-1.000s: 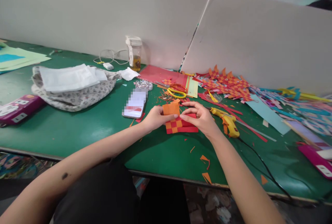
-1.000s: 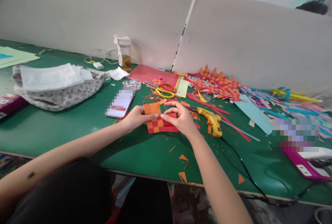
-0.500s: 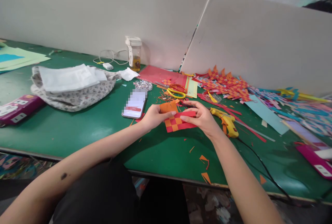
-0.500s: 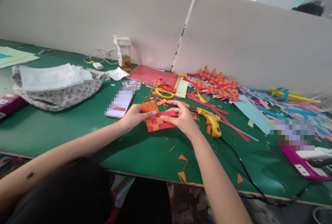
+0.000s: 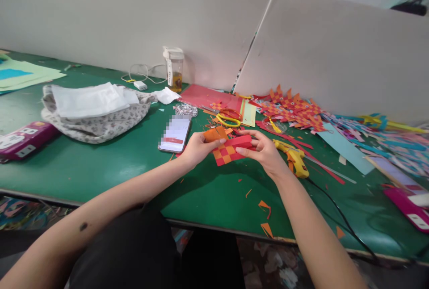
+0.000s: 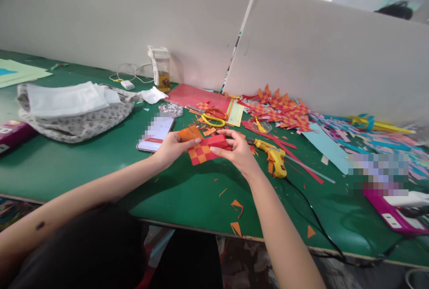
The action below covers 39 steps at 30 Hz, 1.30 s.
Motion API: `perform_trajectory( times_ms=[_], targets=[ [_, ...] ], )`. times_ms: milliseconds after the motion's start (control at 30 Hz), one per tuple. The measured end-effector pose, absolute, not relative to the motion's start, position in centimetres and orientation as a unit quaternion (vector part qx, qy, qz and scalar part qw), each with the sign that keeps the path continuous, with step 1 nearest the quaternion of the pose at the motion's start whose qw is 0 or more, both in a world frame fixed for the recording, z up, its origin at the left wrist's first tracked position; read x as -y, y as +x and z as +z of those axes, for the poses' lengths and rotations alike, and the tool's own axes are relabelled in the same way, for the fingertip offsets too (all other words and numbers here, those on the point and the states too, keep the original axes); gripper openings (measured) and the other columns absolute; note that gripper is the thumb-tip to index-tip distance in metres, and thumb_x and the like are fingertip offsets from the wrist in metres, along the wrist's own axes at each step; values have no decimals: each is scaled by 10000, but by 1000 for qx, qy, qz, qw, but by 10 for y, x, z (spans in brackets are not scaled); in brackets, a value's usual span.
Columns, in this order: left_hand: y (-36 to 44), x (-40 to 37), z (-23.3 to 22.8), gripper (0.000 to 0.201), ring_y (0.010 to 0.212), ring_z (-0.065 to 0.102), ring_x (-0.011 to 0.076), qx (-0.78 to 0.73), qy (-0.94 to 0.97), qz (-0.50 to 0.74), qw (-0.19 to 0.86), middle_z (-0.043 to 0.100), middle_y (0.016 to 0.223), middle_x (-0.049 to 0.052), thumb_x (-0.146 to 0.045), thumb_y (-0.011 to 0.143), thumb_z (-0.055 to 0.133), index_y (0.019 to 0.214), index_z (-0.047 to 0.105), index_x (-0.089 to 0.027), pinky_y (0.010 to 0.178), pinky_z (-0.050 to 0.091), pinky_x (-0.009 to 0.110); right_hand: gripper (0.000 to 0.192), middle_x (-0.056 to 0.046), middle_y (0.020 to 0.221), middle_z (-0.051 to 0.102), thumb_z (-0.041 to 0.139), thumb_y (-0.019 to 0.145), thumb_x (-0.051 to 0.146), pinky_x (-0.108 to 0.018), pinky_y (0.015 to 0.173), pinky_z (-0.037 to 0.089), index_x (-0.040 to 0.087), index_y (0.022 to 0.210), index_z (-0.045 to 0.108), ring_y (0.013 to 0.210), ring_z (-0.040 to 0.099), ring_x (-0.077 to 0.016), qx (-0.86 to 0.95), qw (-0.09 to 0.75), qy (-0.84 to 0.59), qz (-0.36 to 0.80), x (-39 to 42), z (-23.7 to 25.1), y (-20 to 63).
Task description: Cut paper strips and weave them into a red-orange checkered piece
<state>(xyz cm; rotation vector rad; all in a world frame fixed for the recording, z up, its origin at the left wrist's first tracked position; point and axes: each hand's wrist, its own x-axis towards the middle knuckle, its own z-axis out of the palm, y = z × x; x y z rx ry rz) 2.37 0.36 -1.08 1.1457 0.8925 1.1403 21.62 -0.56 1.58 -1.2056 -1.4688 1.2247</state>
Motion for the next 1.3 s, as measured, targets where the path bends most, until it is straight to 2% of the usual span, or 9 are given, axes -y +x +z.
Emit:
perform_trajectory(
  times_ms=[100, 333, 400, 533, 633, 733, 900, 1300],
  targets=[
    [23, -4, -11, 339, 710, 623, 124, -376, 475, 508, 612, 701, 876, 65, -343, 651, 723, 906, 679, -124, 675, 495, 256, 574, -51, 880, 707, 797, 547, 334, -374, 729, 545, 206, 1041, 534, 790, 675, -222, 590, 428, -482, 486, 4, 13, 217],
    [23, -3, -6, 293, 722, 628, 128, -378, 464, 510, 618, 698, 859, 58, -313, 657, 716, 879, 686, -125, 658, 496, 250, 540, -30, 797, 698, 804, 528, 335, -360, 700, 537, 213, 982, 538, 714, 665, -200, 564, 482, -498, 449, 1, 10, 218],
    [23, -3, -7, 308, 724, 626, 129, -383, 468, 509, 613, 698, 872, 59, -325, 657, 715, 894, 685, -131, 654, 491, 249, 506, -31, 810, 682, 793, 539, 350, -358, 724, 526, 212, 963, 553, 757, 655, -201, 572, 502, -501, 411, 0, 11, 219],
    [24, -2, -11, 331, 690, 612, 120, -404, 499, 474, 603, 700, 865, 61, -358, 644, 724, 881, 688, -130, 633, 474, 239, 340, -50, 987, 646, 694, 669, 399, -335, 815, 488, 223, 938, 585, 917, 614, -185, 582, 565, -467, 352, 1, 14, 220],
    [25, 0, -13, 341, 695, 616, 131, -400, 539, 429, 605, 703, 854, 66, -385, 638, 723, 858, 697, -125, 638, 471, 243, 351, -52, 962, 664, 687, 674, 422, -343, 809, 486, 223, 952, 608, 889, 623, -185, 631, 485, -460, 393, 4, 14, 216],
    [24, 1, -13, 354, 715, 623, 135, -386, 548, 421, 611, 704, 873, 64, -402, 650, 712, 885, 697, -138, 635, 469, 236, 353, -44, 819, 691, 732, 615, 424, -333, 695, 504, 203, 878, 653, 761, 640, -194, 663, 383, -502, 402, 6, 10, 212],
    [23, 0, -12, 362, 710, 619, 135, -380, 544, 408, 626, 701, 880, 73, -422, 641, 714, 864, 700, -138, 611, 463, 232, 267, -25, 719, 694, 713, 634, 430, -302, 636, 480, 189, 745, 695, 673, 629, -179, 673, 392, -521, 349, 6, 3, 214],
    [25, -1, -14, 356, 621, 584, 108, -400, 543, 408, 615, 703, 813, 62, -406, 630, 723, 848, 702, -125, 559, 432, 222, 270, -23, 673, 668, 696, 638, 442, -280, 562, 443, 176, 682, 683, 610, 593, -164, 705, 339, -536, 318, 10, 13, 213]
  ],
)
